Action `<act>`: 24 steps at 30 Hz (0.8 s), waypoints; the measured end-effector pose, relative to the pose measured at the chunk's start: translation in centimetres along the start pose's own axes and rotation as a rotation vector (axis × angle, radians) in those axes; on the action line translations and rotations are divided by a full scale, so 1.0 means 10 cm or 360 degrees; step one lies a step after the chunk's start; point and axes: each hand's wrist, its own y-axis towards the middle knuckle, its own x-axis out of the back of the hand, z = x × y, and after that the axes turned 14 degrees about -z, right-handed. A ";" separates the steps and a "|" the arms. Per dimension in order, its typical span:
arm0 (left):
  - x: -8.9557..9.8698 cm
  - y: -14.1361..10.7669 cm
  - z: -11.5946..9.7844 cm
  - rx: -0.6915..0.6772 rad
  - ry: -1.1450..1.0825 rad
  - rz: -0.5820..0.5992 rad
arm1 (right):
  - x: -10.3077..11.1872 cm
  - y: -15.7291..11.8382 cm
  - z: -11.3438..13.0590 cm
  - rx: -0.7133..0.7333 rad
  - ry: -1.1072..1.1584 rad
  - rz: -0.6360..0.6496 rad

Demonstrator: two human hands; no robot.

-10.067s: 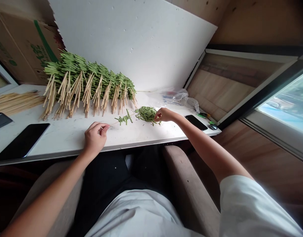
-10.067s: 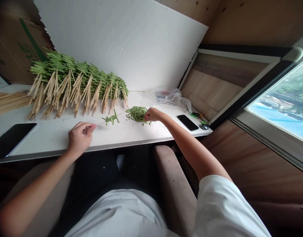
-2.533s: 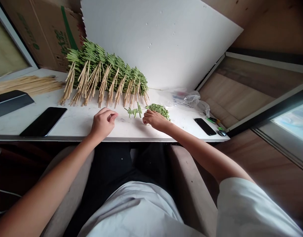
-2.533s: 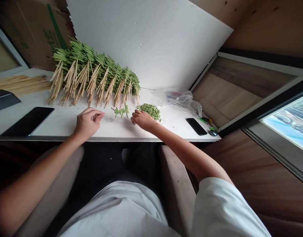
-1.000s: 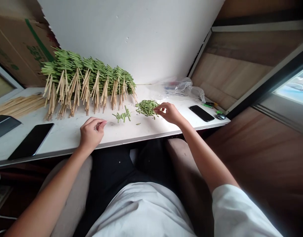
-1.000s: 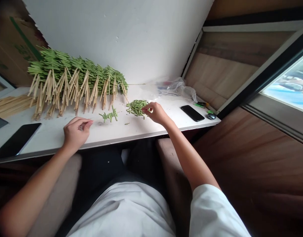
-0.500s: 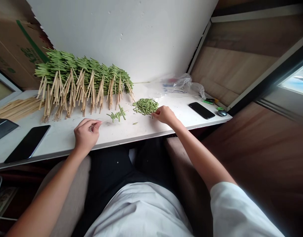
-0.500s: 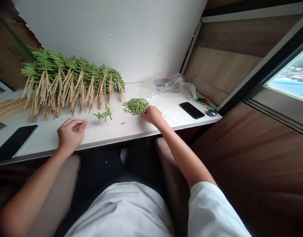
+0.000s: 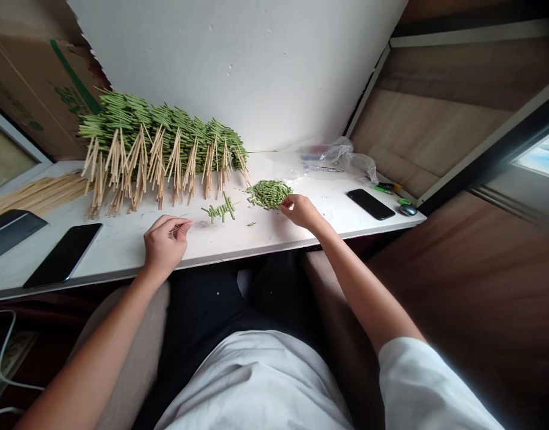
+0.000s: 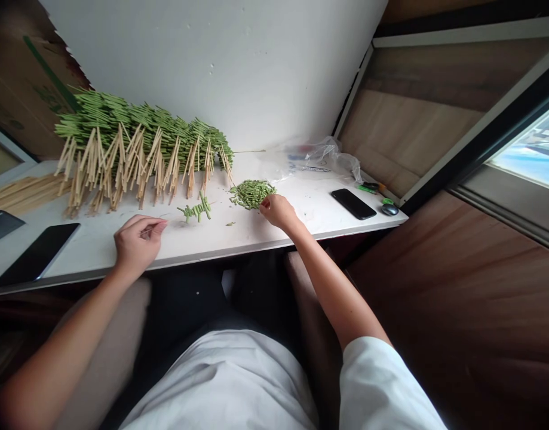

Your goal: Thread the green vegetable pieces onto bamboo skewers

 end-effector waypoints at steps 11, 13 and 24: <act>0.04 0.01 -0.06 -0.0010 -0.0017 -0.0010 | 0.05 -0.04 -0.10 -0.0026 0.0307 -0.0138; 0.05 0.02 -0.04 -0.0010 -0.0014 -0.0013 | 0.04 -0.04 -0.15 0.0002 0.0097 -0.0164; 0.06 0.02 0.01 -0.0040 -0.0058 -0.0033 | 0.19 -0.02 -0.23 -0.0042 -0.0098 -0.0105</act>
